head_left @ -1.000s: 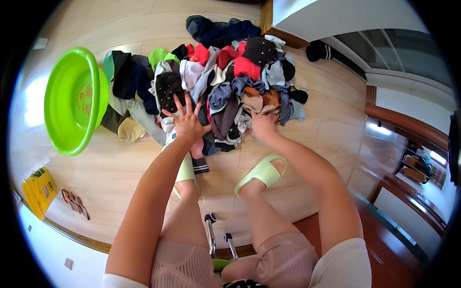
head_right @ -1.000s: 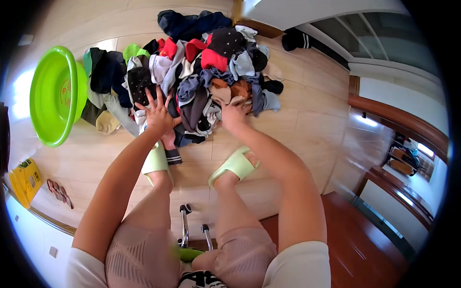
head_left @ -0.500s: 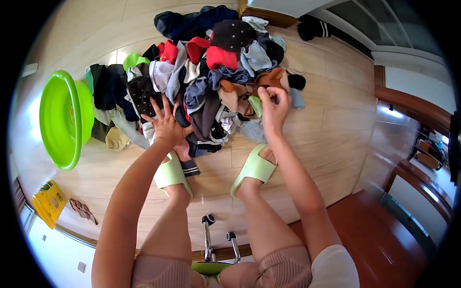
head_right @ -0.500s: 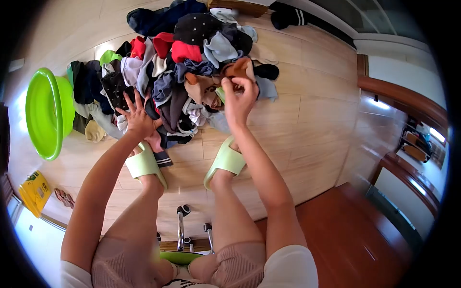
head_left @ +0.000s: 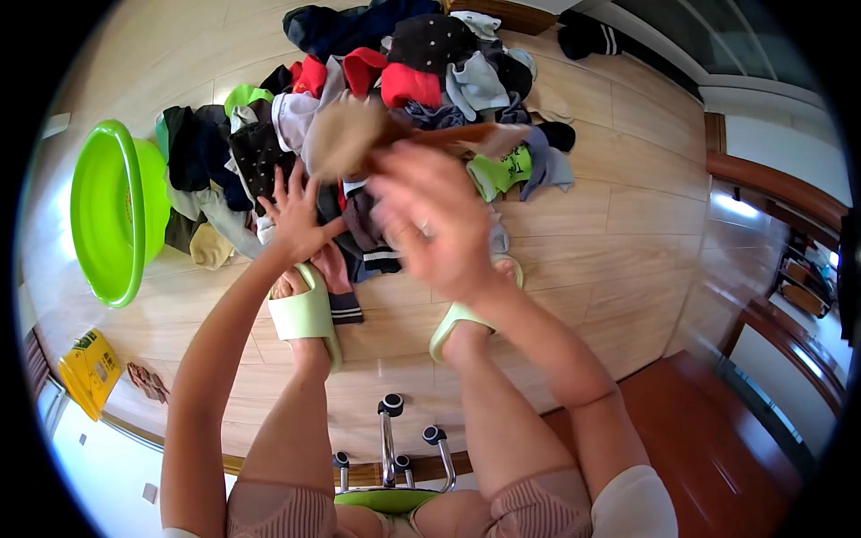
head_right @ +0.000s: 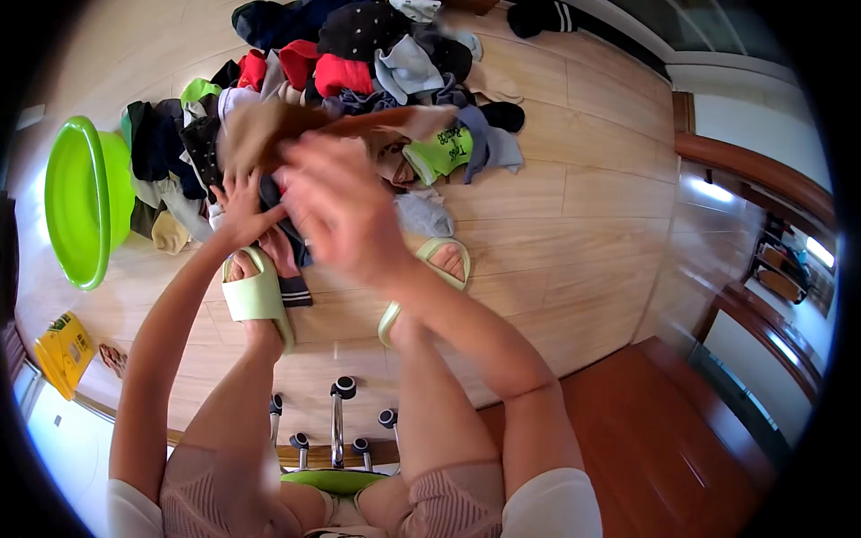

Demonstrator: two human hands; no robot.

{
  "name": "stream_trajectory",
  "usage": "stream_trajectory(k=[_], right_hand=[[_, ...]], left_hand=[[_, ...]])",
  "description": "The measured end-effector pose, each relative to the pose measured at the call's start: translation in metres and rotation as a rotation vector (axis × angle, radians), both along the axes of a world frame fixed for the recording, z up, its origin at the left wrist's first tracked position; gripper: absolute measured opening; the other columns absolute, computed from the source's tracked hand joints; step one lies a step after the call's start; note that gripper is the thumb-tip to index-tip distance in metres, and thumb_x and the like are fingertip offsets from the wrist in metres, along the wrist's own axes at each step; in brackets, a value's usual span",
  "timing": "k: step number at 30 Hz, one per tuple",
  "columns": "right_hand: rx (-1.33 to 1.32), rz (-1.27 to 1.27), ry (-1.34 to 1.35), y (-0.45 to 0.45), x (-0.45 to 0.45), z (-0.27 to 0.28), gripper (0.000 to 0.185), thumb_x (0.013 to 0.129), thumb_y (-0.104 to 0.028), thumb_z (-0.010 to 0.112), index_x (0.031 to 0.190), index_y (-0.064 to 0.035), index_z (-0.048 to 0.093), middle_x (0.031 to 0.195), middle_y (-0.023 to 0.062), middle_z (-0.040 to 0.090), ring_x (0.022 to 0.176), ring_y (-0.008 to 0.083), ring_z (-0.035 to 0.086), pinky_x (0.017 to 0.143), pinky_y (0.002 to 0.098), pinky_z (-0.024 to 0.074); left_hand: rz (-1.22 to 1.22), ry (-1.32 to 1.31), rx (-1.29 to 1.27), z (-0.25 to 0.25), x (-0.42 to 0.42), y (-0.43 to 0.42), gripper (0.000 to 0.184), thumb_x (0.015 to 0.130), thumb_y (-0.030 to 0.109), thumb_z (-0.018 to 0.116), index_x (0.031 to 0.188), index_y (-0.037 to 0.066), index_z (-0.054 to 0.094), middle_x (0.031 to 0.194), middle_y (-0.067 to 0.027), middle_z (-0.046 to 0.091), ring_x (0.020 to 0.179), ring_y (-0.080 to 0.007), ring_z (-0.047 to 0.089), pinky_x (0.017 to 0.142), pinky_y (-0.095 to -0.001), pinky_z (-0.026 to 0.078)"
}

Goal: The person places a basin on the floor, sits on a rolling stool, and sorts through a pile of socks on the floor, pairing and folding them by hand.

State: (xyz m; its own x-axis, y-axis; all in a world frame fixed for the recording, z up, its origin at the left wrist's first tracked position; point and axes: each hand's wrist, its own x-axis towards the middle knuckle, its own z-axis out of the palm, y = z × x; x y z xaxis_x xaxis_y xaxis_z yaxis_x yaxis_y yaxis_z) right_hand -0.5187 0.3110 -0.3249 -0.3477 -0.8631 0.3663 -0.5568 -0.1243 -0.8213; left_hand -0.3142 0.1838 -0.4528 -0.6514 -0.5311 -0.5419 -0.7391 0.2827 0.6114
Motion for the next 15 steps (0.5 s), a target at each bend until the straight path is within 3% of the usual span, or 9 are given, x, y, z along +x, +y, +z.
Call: stream_trajectory(k=[1, 2, 4, 8, 11, 13, 15], right_hand=[[0.039, 0.080, 0.066, -0.003, 0.013, 0.005, 0.017, 0.082, -0.006, 0.067, 0.099, -0.0033, 0.070, 0.124, 0.0156, 0.061, 0.117, 0.0336, 0.055, 0.098, 0.0423, 0.0452], [0.078, 0.139, 0.006, -0.001, 0.022, -0.003, 0.018, 0.081, -0.005, 0.067, 0.099, -0.0032, 0.070, 0.127, 0.0152, 0.059, 0.122, 0.0341, 0.052, 0.101, 0.0432, 0.0436], [0.172, 0.199, -0.048, 0.012, 0.032, -0.027, 0.019, 0.080, -0.003, 0.066, 0.099, -0.0030, 0.069, 0.128, 0.0141, 0.058, 0.124, 0.0351, 0.050, 0.103, 0.0441, 0.0422], [0.294, 0.096, -0.022, 0.028, 0.010, -0.057, 0.018, 0.081, -0.001, 0.062, 0.098, -0.0033, 0.069, 0.120, 0.0143, 0.062, 0.115, 0.0343, 0.056, 0.096, 0.0421, 0.0463], [0.347, -0.019, -0.115, 0.020, -0.015, -0.058, 0.016, 0.086, -0.003, 0.061, 0.099, -0.0027, 0.069, 0.110, 0.0137, 0.065, 0.101, 0.0328, 0.062, 0.087, 0.0394, 0.0502], [0.272, -0.042, -0.006, 0.006, -0.030, -0.061, 0.016, 0.087, -0.003, 0.061, 0.100, -0.0018, 0.069, 0.107, 0.0127, 0.066, 0.092, 0.0287, 0.065, 0.079, 0.0351, 0.0529], [0.252, -0.089, -0.143, -0.011, -0.030, -0.055, 0.015, 0.088, -0.003, 0.061, 0.101, -0.0012, 0.069, 0.103, 0.0122, 0.067, 0.087, 0.0251, 0.067, 0.074, 0.0316, 0.0536]], left_hand=[[0.076, 0.222, 0.152, -0.015, 0.015, -0.011, 0.099, 0.074, 0.046, 0.075, 0.152, 0.010, 0.025, 0.155, -0.0214, 0.022, 0.146, -0.0394, 0.012, 0.117, -0.0517, 0.011], [0.263, 0.347, 0.144, -0.026, 0.031, -0.015, 0.082, 0.081, 0.033, 0.070, 0.147, 0.004, 0.032, 0.143, -0.0174, 0.038, 0.132, -0.0330, 0.032, 0.110, -0.0427, 0.025], [0.560, 0.449, 0.233, -0.011, 0.044, -0.019, 0.058, 0.088, 0.015, 0.061, 0.140, -0.001, 0.040, 0.129, -0.0113, 0.055, 0.113, -0.0236, 0.056, 0.100, -0.0315, 0.041], [0.951, 0.610, 0.528, -0.006, 0.064, -0.039, 0.049, 0.089, 0.007, 0.050, 0.137, 0.002, 0.042, 0.123, -0.0085, 0.059, 0.105, -0.0184, 0.062, 0.093, -0.0300, 0.046], [1.015, 0.700, 0.482, 0.021, 0.046, -0.038, 0.045, 0.090, 0.010, 0.048, 0.134, 0.004, 0.044, 0.121, -0.0087, 0.060, 0.105, -0.0196, 0.062, 0.091, -0.0300, 0.048], [0.994, 0.704, 0.535, 0.031, 0.038, -0.043, 0.037, 0.091, 0.014, 0.048, 0.127, 0.006, 0.047, 0.118, -0.0084, 0.060, 0.103, -0.0199, 0.062, 0.088, -0.0318, 0.049], [1.021, 0.666, 0.549, 0.042, 0.022, -0.044, 0.034, 0.091, 0.015, 0.051, 0.125, 0.009, 0.048, 0.115, -0.0075, 0.060, 0.101, -0.0194, 0.062, 0.088, -0.0321, 0.049]])
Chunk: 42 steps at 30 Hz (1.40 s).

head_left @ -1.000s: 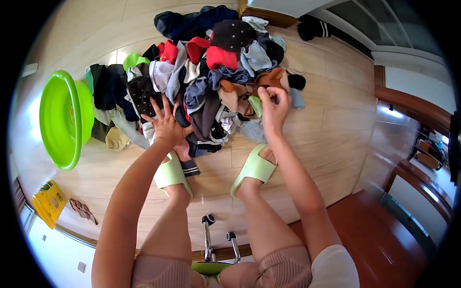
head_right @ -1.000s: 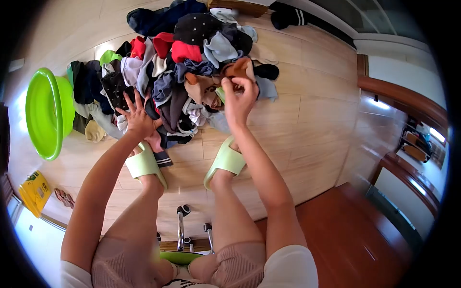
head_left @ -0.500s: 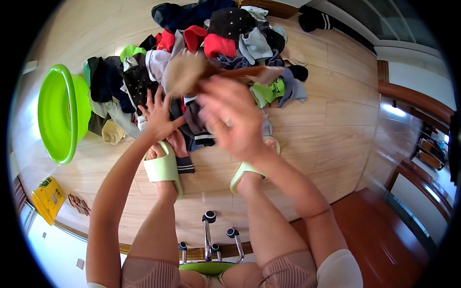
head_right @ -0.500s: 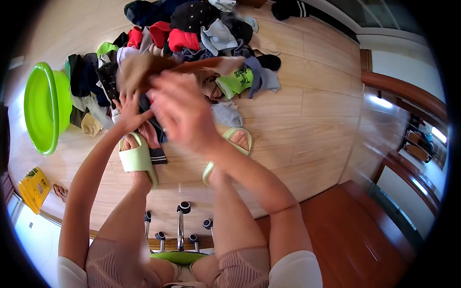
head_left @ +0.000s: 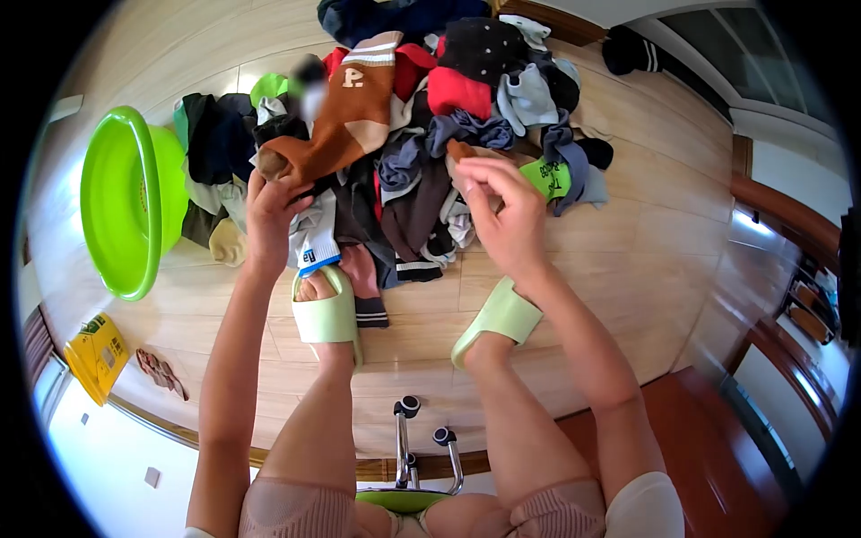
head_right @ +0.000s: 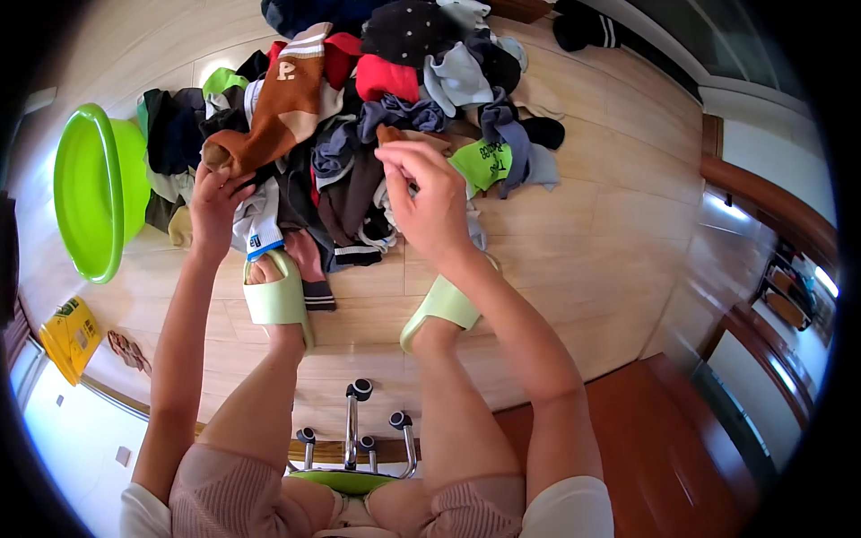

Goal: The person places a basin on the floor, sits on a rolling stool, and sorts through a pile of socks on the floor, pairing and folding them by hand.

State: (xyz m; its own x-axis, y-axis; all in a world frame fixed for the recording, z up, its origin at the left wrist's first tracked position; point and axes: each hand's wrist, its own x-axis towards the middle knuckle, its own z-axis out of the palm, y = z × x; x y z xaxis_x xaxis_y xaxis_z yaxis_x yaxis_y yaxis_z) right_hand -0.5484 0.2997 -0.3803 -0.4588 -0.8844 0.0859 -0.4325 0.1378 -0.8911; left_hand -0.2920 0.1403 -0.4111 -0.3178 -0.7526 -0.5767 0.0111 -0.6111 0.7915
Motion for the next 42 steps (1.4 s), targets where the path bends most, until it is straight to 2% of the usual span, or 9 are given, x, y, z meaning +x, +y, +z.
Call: stream_trajectory(k=[4, 11, 15, 16, 22, 27, 34, 39, 42], right_hand=[[-0.022, -0.032, -0.190, -0.034, 0.008, -0.005, 0.015, 0.089, -0.002, 0.061, 0.102, 0.0008, 0.068, 0.097, 0.0124, 0.069, 0.078, 0.0184, 0.068, 0.067, 0.0270, 0.0536], [-0.125, 0.019, -0.486, -0.128, 0.029, -0.053, 0.031, 0.087, -0.011, 0.065, 0.117, -0.0025, 0.063, 0.109, 0.0157, 0.069, 0.096, 0.0207, 0.068, 0.086, 0.0311, 0.0519], [-0.026, 0.029, -0.567, -0.145, 0.030, -0.065, 0.035, 0.081, 0.006, 0.056, 0.112, -0.0024, 0.069, 0.114, 0.0053, 0.067, 0.100, 0.0098, 0.061, 0.084, 0.0228, 0.0484], [-0.054, 0.003, -0.491, -0.140, 0.030, -0.058, 0.036, 0.077, 0.004, 0.053, 0.108, 0.0001, 0.070, 0.105, 0.0134, 0.071, 0.102, 0.0193, 0.066, 0.092, 0.0288, 0.0483], [-0.199, -0.127, -0.192, -0.063, 0.051, -0.012, 0.039, 0.086, 0.007, 0.059, 0.124, -0.0012, 0.063, 0.115, 0.0094, 0.060, 0.099, 0.0164, 0.062, 0.084, 0.0258, 0.0508], [0.128, -0.027, -0.488, -0.010, 0.055, -0.034, 0.054, 0.084, 0.002, 0.066, 0.136, -0.0066, 0.054, 0.120, 0.0088, 0.049, 0.101, 0.0174, 0.057, 0.081, 0.0260, 0.0550], [0.083, -0.079, -0.545, -0.004, 0.051, -0.036, 0.052, 0.085, 0.002, 0.065, 0.135, -0.0051, 0.053, 0.119, 0.0068, 0.049, 0.106, 0.0178, 0.057, 0.085, 0.0271, 0.0528], [-0.006, -0.070, -0.334, -0.009, 0.060, -0.027, 0.051, 0.083, 0.005, 0.062, 0.133, -0.0022, 0.055, 0.109, 0.0111, 0.053, 0.094, 0.0173, 0.057, 0.076, 0.0269, 0.0555], [-0.002, 0.037, -0.248, 0.009, 0.074, -0.008, 0.048, 0.084, 0.002, 0.059, 0.131, -0.0049, 0.058, 0.103, 0.0127, 0.057, 0.091, 0.0239, 0.060, 0.077, 0.0314, 0.0541]], left_hand=[[0.062, -0.029, 0.062, 0.002, -0.015, -0.005, 0.037, 0.092, 0.026, 0.062, 0.123, 0.012, 0.048, 0.114, -0.0057, 0.060, 0.101, -0.0194, 0.061, 0.086, -0.0368, 0.050], [0.162, 0.119, 0.184, 0.007, -0.013, -0.008, 0.040, 0.095, 0.038, 0.060, 0.124, 0.012, 0.050, 0.122, -0.0078, 0.057, 0.116, -0.0252, 0.057, 0.100, -0.0465, 0.046], [0.178, 0.251, 0.205, 0.000, 0.010, -0.013, 0.036, 0.098, 0.035, 0.057, 0.125, 0.011, 0.051, 0.126, -0.0098, 0.058, 0.116, -0.0240, 0.057, 0.102, -0.0435, 0.046], [0.192, 0.289, 0.210, -0.001, 0.015, -0.014, 0.035, 0.098, 0.035, 0.056, 0.124, 0.011, 0.051, 0.125, -0.0095, 0.059, 0.116, -0.0236, 0.058, 0.102, -0.0433, 0.046], [0.283, 0.916, 0.366, -0.036, 0.070, -0.028, 0.028, 0.098, 0.032, 0.058, 0.112, 0.008, 0.056, 0.109, -0.0068, 0.063, 0.104, -0.0201, 0.061, 0.101, -0.0414, 0.048], [0.224, 0.282, 0.272, -0.011, 0.061, -0.016, 0.035, 0.098, 0.033, 0.057, 0.117, 0.004, 0.052, 0.114, -0.0128, 0.060, 0.108, -0.0231, 0.059, 0.100, -0.0413, 0.048], [-0.015, 0.146, 0.238, 0.001, 0.004, -0.008, 0.045, 0.097, 0.036, 0.057, 0.127, 0.003, 0.051, 0.123, -0.0136, 0.059, 0.112, -0.0220, 0.059, 0.095, -0.0358, 0.049], [0.045, 0.214, 0.141, -0.026, -0.008, -0.015, 0.023, 0.097, 0.026, 0.059, 0.112, 0.008, 0.057, 0.107, -0.0043, 0.065, 0.096, -0.0167, 0.063, 0.089, -0.0338, 0.049], [0.111, 0.307, 0.167, 0.018, 0.003, -0.007, 0.017, 0.095, 0.018, 0.058, 0.109, 0.008, 0.058, 0.108, -0.0042, 0.066, 0.097, -0.0165, 0.063, 0.089, -0.0332, 0.049]])
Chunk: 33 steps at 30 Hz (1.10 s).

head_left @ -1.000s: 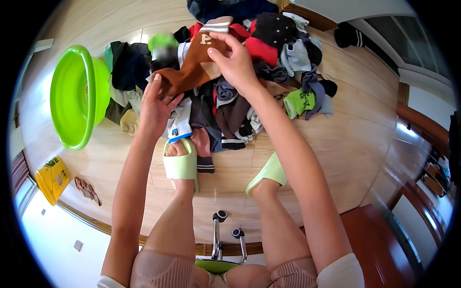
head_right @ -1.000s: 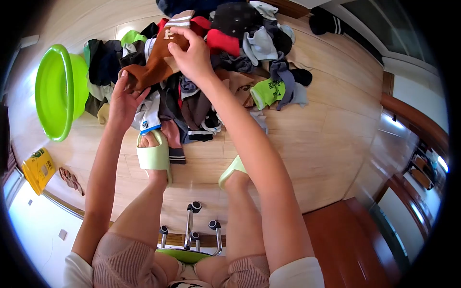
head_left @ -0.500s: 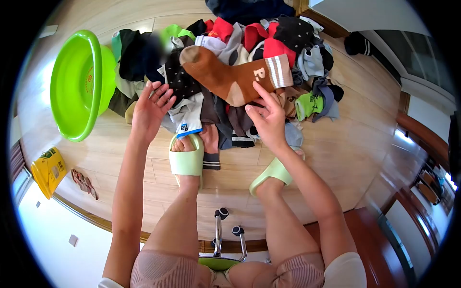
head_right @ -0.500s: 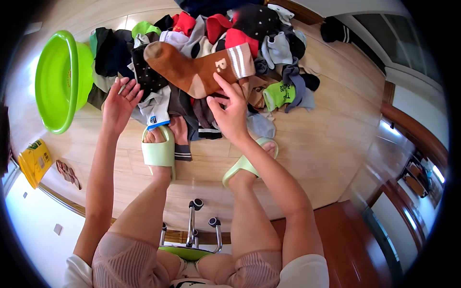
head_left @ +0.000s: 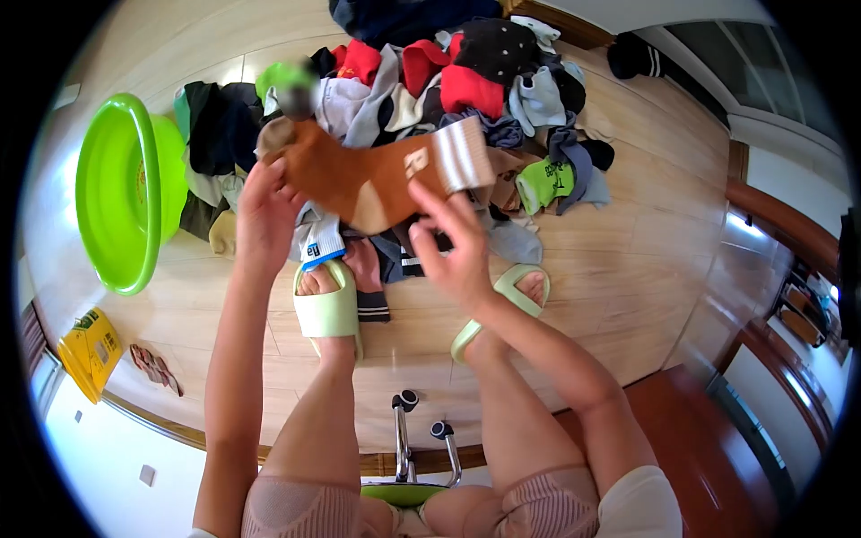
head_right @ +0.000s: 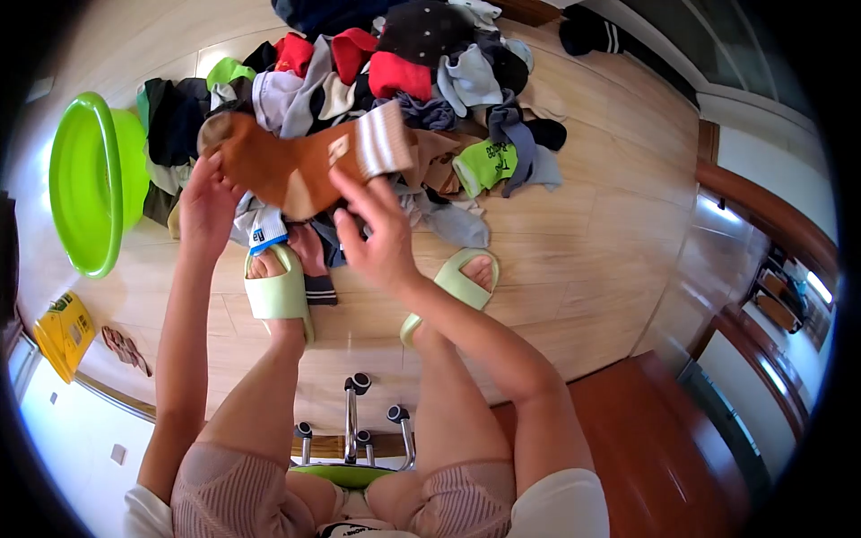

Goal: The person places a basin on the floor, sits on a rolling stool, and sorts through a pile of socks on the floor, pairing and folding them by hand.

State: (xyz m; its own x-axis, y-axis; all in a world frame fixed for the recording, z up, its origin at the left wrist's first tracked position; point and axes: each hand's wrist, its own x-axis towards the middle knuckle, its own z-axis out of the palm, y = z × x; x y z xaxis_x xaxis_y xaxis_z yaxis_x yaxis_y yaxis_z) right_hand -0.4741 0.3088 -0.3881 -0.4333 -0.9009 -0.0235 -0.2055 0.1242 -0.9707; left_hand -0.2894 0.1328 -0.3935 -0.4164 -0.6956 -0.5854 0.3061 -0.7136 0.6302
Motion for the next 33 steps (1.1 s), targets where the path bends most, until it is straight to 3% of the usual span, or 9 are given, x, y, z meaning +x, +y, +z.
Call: stream_trajectory(k=[4, 7, 10, 13, 16, 20, 22, 27, 33], right_hand=[[-0.026, 0.049, 0.218, 0.027, 0.000, -0.009, 0.032, 0.085, 0.002, 0.058, 0.116, -0.0035, 0.065, 0.105, 0.0130, 0.063, 0.093, 0.0267, 0.062, 0.080, 0.0348, 0.0529], [0.103, -0.201, 0.207, 0.035, -0.018, -0.013, 0.022, 0.083, 0.001, 0.064, 0.105, -0.0016, 0.063, 0.103, 0.0120, 0.063, 0.095, 0.0301, 0.059, 0.084, 0.0369, 0.0487], [0.101, -0.336, 0.651, 0.016, -0.048, -0.020, 0.022, 0.084, -0.005, 0.066, 0.104, -0.0012, 0.058, 0.098, 0.0124, 0.061, 0.092, 0.0299, 0.055, 0.079, 0.0374, 0.0458], [0.163, -0.287, 0.602, 0.010, -0.067, -0.036, 0.018, 0.087, -0.013, 0.066, 0.097, -0.0013, 0.055, 0.091, 0.0136, 0.057, 0.085, 0.0312, 0.053, 0.074, 0.0401, 0.0435], [0.117, -0.283, 0.303, -0.002, -0.046, -0.014, 0.022, 0.092, -0.018, 0.062, 0.084, -0.0027, 0.048, 0.079, 0.0142, 0.049, 0.074, 0.0329, 0.050, 0.068, 0.0451, 0.0401], [-0.131, 0.264, 0.354, -0.009, 0.001, 0.018, 0.029, 0.081, -0.004, 0.065, 0.109, -0.0001, 0.059, 0.130, 0.0162, 0.055, 0.124, 0.0331, 0.050, 0.104, 0.0438, 0.0411], [-0.108, 0.374, 0.355, -0.009, 0.018, 0.019, 0.038, 0.079, -0.005, 0.067, 0.115, -0.0003, 0.058, 0.132, 0.0167, 0.054, 0.127, 0.0329, 0.048, 0.107, 0.0440, 0.0395], [-0.022, 0.328, 0.390, 0.005, 0.021, 0.007, 0.046, 0.076, -0.007, 0.070, 0.120, 0.0000, 0.057, 0.133, 0.0162, 0.051, 0.128, 0.0347, 0.044, 0.108, 0.0447, 0.0380], [0.097, 0.170, 0.582, 0.012, -0.044, -0.018, 0.050, 0.077, -0.010, 0.067, 0.125, -0.0058, 0.054, 0.134, 0.0147, 0.049, 0.130, 0.0364, 0.041, 0.110, 0.0529, 0.0306]], left_hand=[[0.081, -0.277, 0.052, -0.020, 0.053, 0.007, 0.020, 0.093, 0.012, 0.057, 0.112, 0.006, 0.058, 0.109, -0.0051, 0.064, 0.098, -0.0163, 0.062, 0.088, -0.0315, 0.049], [0.158, -0.473, 0.067, -0.039, 0.082, 0.011, 0.020, 0.093, 0.009, 0.058, 0.112, 0.004, 0.057, 0.102, -0.0036, 0.063, 0.091, -0.0146, 0.060, 0.084, -0.0275, 0.049], [0.124, -0.706, -0.268, -0.046, 0.084, 0.016, 0.023, 0.093, 0.011, 0.059, 0.116, 0.005, 0.057, 0.098, -0.0016, 0.061, 0.089, -0.0120, 0.059, 0.085, -0.0264, 0.048], [-0.003, -0.870, -0.667, -0.023, 0.049, 0.020, 0.028, 0.091, 0.009, 0.064, 0.117, 0.004, 0.056, 0.099, -0.0027, 0.062, 0.089, -0.0114, 0.059, 0.082, -0.0257, 0.047], [-0.305, -0.485, -0.427, 0.010, 0.010, 0.026, 0.033, 0.094, 0.020, 0.060, 0.122, 0.003, 0.054, 0.106, -0.0057, 0.062, 0.094, -0.0141, 0.060, 0.088, -0.0295, 0.049], [-0.305, 0.111, 0.144, 0.030, -0.027, 0.049, 0.047, 0.097, 0.033, 0.050, 0.131, 0.001, 0.049, 0.120, -0.0115, 0.060, 0.105, -0.0197, 0.059, 0.097, -0.0358, 0.047], [-0.282, 0.081, 0.225, 0.033, -0.032, 0.056, 0.052, 0.097, 0.037, 0.048, 0.135, 0.000, 0.047, 0.125, -0.0138, 0.058, 0.108, -0.0214, 0.059, 0.098, -0.0369, 0.046], [-0.287, -0.123, 0.103, 0.019, -0.021, 0.054, 0.048, 0.085, 0.003, 0.064, 0.131, 0.003, 0.050, 0.114, -0.0098, 0.061, 0.099, -0.0152, 0.062, 0.082, -0.0282, 0.053], [-0.410, -0.373, -0.066, 0.000, -0.003, 0.046, 0.021, 0.091, 0.008, 0.063, 0.111, 0.003, 0.059, 0.097, -0.0028, 0.066, 0.083, -0.0097, 0.063, 0.071, -0.0223, 0.052]])
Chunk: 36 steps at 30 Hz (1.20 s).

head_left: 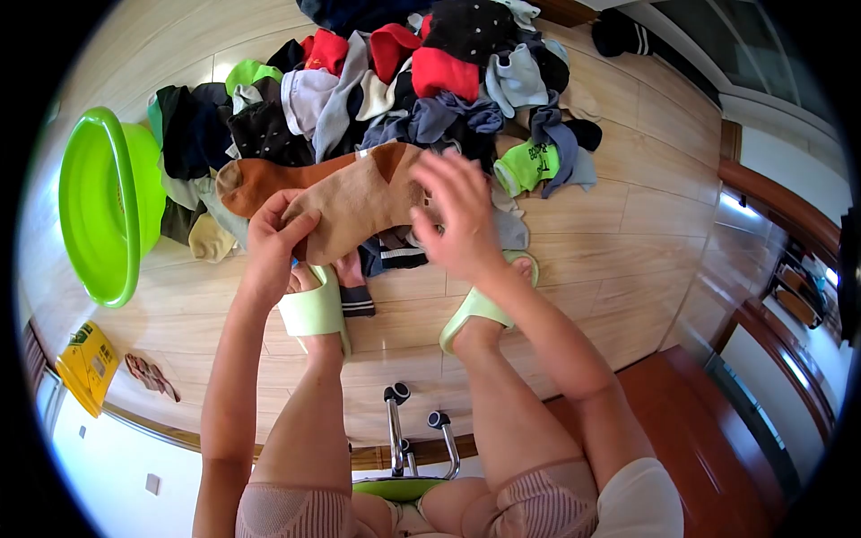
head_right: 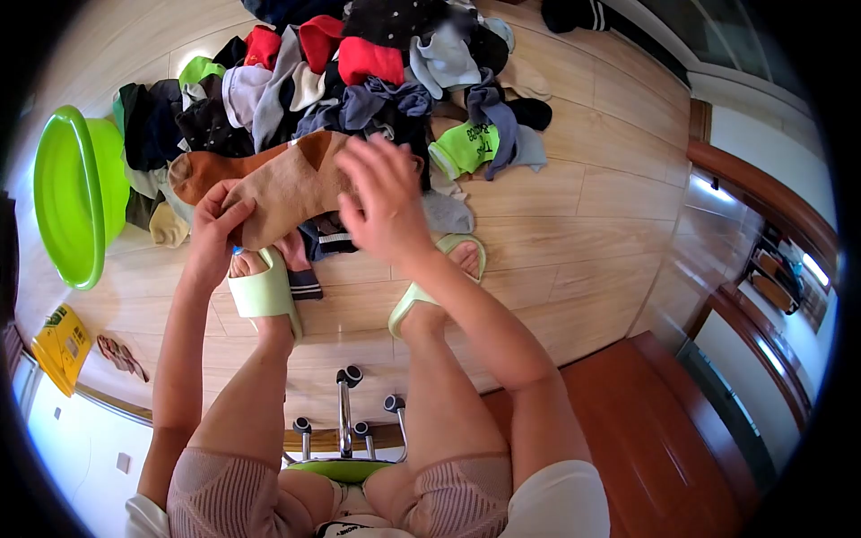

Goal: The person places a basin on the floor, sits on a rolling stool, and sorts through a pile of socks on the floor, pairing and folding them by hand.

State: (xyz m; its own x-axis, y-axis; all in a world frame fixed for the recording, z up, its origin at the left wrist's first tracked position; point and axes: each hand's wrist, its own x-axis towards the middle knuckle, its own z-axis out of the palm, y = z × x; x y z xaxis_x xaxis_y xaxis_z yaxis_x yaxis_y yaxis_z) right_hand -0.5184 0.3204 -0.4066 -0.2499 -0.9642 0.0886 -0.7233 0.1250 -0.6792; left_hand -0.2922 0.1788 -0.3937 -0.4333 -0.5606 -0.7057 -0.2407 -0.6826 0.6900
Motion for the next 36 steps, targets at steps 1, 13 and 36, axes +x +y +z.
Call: stream_trajectory(k=[1, 13, 36], right_hand=[[0.034, -0.070, 0.035, 0.000, -0.012, -0.003, 0.054, 0.078, -0.014, 0.069, 0.129, -0.0068, 0.051, 0.133, 0.0156, 0.049, 0.127, 0.0384, 0.042, 0.108, 0.0496, 0.0328], [0.039, -0.352, -0.953, -0.017, -0.060, 0.011, 0.021, 0.095, -0.023, 0.064, 0.099, -0.0022, 0.060, 0.082, 0.0006, 0.063, 0.068, 0.0060, 0.057, 0.057, 0.0228, 0.0482], [-0.108, -0.447, -0.802, -0.074, -0.012, -0.024, 0.015, 0.076, -0.001, 0.062, 0.090, 0.0033, 0.067, 0.074, 0.0050, 0.067, 0.063, 0.0064, 0.056, 0.059, 0.0243, 0.0463]], left_hand=[[0.012, 0.020, 0.017, -0.001, 0.003, -0.003, 0.018, 0.092, 0.009, 0.063, 0.108, 0.004, 0.060, 0.095, -0.0022, 0.066, 0.082, -0.0092, 0.063, 0.071, -0.0221, 0.052], [0.279, 0.250, -0.180, 0.015, -0.004, -0.063, 0.017, 0.098, 0.018, 0.059, 0.108, 0.005, 0.062, 0.099, -0.0012, 0.066, 0.090, -0.0070, 0.062, 0.079, -0.0229, 0.051], [-0.528, -0.527, -1.390, -0.018, -0.035, -0.034, 0.044, 0.084, 0.007, 0.064, 0.128, 0.008, 0.055, 0.139, -0.0121, 0.050, 0.124, -0.0350, 0.050, 0.103, -0.0422, 0.040]])
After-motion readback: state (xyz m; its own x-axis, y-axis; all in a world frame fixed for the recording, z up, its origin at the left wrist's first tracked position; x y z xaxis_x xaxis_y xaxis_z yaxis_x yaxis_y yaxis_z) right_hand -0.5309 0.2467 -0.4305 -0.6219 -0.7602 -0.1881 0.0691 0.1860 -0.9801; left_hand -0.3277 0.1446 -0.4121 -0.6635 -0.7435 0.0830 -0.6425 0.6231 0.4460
